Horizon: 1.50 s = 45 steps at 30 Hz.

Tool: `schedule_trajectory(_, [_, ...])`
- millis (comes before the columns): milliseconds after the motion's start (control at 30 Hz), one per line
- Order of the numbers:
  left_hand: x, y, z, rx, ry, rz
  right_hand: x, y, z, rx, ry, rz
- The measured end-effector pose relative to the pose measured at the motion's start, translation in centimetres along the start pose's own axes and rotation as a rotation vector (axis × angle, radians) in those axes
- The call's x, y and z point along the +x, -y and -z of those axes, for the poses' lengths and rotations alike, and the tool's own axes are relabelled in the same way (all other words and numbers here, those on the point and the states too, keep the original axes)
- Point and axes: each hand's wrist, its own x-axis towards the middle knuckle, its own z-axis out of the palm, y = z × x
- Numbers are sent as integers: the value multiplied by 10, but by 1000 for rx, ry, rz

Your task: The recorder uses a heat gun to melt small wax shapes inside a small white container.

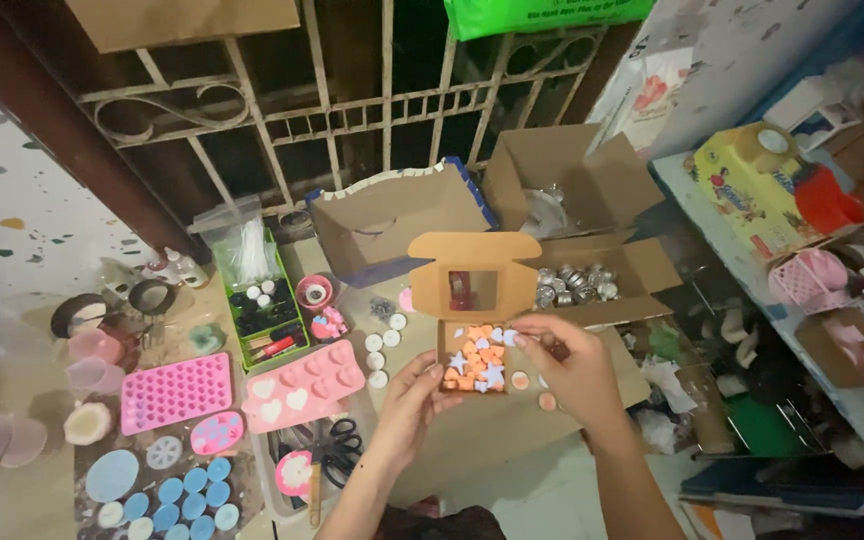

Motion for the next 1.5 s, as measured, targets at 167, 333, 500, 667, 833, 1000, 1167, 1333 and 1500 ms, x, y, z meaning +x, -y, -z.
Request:
schedule_trajectory(167, [-5, -4, -4, 51, 2, -16, 0, 39, -1, 76, 38, -7])
schedule_trajectory(333, [-13, -17, -18, 51, 39, -54, -4, 58, -2, 20, 74, -171])
schedule_trajectory(500, [-10, -11, -12, 78, 4, -60, -3, 56, -2, 46, 41, -129])
schedule_trajectory(667, [-15, -20, -19, 78, 24, -40, -3, 65, -3, 11, -30, -106])
schedule_trajectory(833, [-17, -20, -20, 85, 29, -56, -4, 70, 1, -117, -77, 66])
schedule_trajectory(1000, [-21, -23, -23, 83, 35, -61, -6, 76, 0, -101, -66, 25])
schedule_trajectory(1167, [-14, -10, -10, 78, 25, -112, -6, 73, -7, -164, -12, 138])
schedule_trajectory(1333, [-12, -5, -15, 86, -35, -43, -5, 64, -21, -499, 23, 581])
schedule_trajectory(1500, [-4, 27, 1, 227, 3, 15, -6, 22, -35, -546, 387, 468])
